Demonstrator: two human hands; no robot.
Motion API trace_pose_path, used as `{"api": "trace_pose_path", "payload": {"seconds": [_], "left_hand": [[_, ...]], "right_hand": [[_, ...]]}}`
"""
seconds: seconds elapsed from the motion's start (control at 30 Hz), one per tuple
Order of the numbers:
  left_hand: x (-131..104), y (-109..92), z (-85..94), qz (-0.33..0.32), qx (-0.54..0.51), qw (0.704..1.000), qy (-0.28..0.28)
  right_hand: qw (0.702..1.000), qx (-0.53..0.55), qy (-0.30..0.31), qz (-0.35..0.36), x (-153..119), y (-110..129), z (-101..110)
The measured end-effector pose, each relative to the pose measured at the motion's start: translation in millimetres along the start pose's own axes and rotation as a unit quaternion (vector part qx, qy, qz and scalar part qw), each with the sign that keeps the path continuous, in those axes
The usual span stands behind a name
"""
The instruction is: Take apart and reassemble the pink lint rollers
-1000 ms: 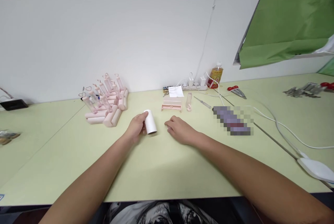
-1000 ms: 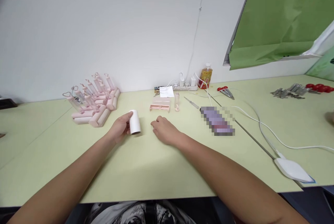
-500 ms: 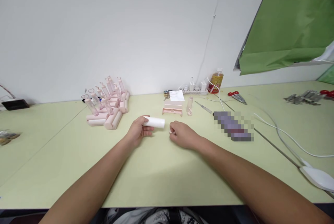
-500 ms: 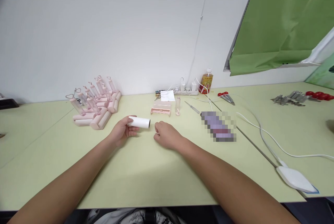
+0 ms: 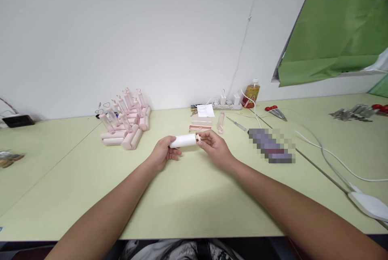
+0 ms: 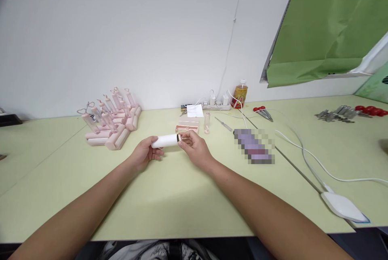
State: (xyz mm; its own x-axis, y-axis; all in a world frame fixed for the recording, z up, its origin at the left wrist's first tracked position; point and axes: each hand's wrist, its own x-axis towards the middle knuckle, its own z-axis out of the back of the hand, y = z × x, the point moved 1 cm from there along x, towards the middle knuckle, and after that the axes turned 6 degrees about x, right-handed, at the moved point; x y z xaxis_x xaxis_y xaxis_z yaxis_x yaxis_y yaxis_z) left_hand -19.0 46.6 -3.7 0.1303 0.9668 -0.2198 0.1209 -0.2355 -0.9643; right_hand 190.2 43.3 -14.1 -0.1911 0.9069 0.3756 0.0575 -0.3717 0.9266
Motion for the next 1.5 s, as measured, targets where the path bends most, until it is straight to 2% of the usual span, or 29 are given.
{"api": "trace_pose_path", "payload": {"seconds": [0.27, 0.47, 0.6, 0.73, 0.97, 1.1, 1.33, 1.5], "left_hand": [[1.4, 4.5, -1.3, 0.013, -0.004, 1.0, 0.026], [1.3, 4.9, -3.3, 0.028, -0.005, 0.999, 0.016], [1.1, 4.9, -3.6, 0.03, -0.009, 0.999, 0.013], [-2.0, 5.9, -7.3, -0.001, 0.029, 0.999, 0.023], [-10.3, 8.7, -16.0, -0.064, 0.131, 0.987, 0.07], [-12.2, 9.7, -14.8, -0.078, 0.165, 0.978, 0.098], [-24.4, 2.7, -20.0, -0.108, 0.236, 0.955, 0.142], [-23.0, 2.3, -18.5, -0.104, 0.245, 0.955, 0.13]], "right_hand": [[0.999, -0.035, -0.035, -0.006, -0.9, -0.6, -1.2], [0.996, -0.068, -0.049, -0.035, -0.5, -3.5, 0.3], [0.993, -0.104, -0.024, -0.055, -2.7, -3.0, -1.6], [0.992, -0.059, 0.018, -0.112, -3.7, -10.8, -5.2], [0.985, 0.011, -0.017, -0.17, -2.6, -21.4, -4.9], [0.989, 0.002, 0.001, -0.149, -4.6, -14.1, -6.0], [0.99, -0.109, 0.047, -0.077, -11.2, -5.2, -8.3], [0.994, -0.102, 0.025, -0.034, -11.4, -2.3, -7.1]]}}
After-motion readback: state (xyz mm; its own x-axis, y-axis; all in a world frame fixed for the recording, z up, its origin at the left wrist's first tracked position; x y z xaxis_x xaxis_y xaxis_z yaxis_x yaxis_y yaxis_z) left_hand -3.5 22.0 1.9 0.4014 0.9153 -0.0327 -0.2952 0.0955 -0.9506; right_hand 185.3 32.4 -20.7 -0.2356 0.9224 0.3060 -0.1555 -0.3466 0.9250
